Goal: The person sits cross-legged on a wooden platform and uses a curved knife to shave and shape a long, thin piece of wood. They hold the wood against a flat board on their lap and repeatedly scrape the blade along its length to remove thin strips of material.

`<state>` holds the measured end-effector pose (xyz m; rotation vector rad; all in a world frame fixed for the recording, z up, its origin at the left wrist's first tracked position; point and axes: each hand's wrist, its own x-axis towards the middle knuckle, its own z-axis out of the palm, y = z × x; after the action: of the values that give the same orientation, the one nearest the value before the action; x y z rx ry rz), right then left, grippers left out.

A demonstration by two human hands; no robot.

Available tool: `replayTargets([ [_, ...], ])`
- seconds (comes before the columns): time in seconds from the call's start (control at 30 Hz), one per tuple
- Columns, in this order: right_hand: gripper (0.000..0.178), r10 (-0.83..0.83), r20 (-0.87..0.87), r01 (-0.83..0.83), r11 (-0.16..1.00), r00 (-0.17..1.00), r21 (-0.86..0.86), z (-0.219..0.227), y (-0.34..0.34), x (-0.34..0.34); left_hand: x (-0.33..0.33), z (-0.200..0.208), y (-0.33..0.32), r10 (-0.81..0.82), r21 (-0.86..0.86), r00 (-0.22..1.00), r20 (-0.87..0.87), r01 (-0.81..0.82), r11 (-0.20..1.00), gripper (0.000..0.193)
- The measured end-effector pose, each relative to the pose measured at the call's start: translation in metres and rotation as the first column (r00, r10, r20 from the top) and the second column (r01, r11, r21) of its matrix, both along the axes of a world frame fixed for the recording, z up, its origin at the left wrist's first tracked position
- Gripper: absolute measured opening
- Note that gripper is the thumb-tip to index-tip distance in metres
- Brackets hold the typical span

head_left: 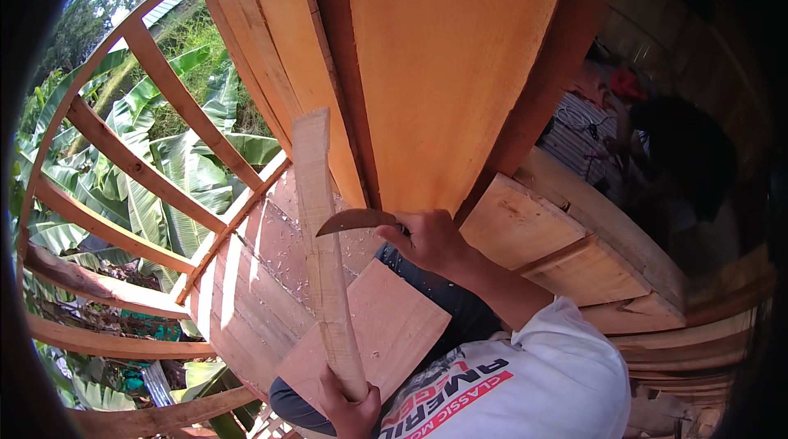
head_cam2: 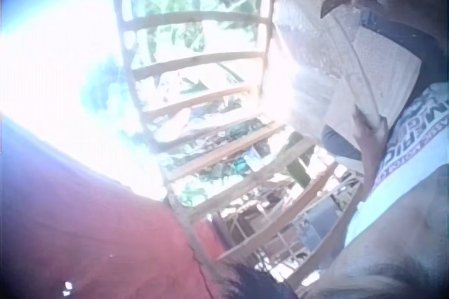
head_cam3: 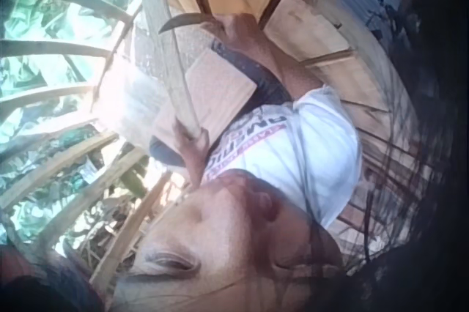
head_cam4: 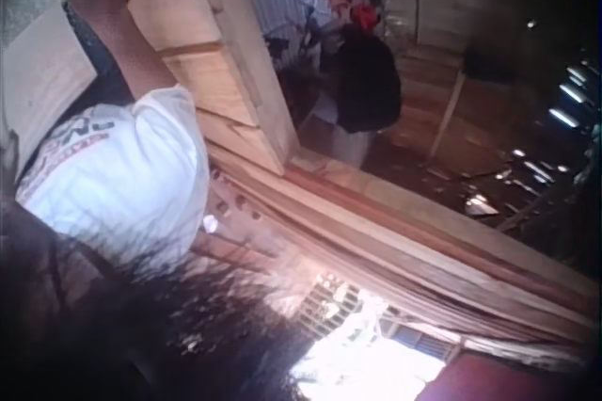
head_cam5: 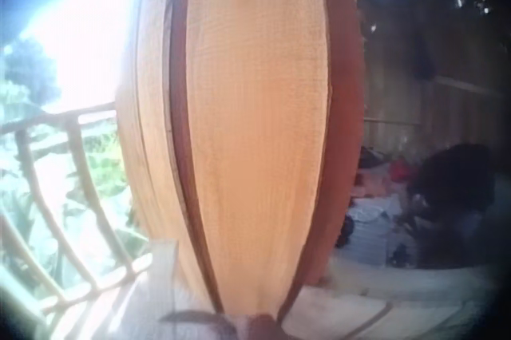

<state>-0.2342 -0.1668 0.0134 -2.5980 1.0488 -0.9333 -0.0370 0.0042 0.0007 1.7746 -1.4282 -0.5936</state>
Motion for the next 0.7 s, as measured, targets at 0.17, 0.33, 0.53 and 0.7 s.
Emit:
replayTargets([
  [0.17,0.052,0.091,-0.03,-0.093,0.993,0.995,-0.074,0.021,0.001,0.009,0.004,-0.001,-0.001,-0.076,-0.013,0.996,0.046,0.077,0.997,0.064],
  [0.33,0.05,-0.198,0.093,0.181,0.97,0.976,0.165,0.029,-0.022,-0.006,0.01,0.002,-0.002,-0.044,0.032,0.994,-0.098,0.047,0.998,0.063],
  [0.53,0.049,-0.284,-0.019,0.283,0.947,0.959,0.151,0.026,-0.023,-0.012,0.014,0.004,-0.009,-0.057,0.066,0.984,-0.169,0.069,0.995,0.064],
  [0.7,0.047,-0.123,-0.035,0.125,0.99,0.992,0.064,0.024,-0.002,0.004,0.024,-0.011,-0.003,-0.082,0.006,0.991,-0.106,0.083,0.997,0.065],
])
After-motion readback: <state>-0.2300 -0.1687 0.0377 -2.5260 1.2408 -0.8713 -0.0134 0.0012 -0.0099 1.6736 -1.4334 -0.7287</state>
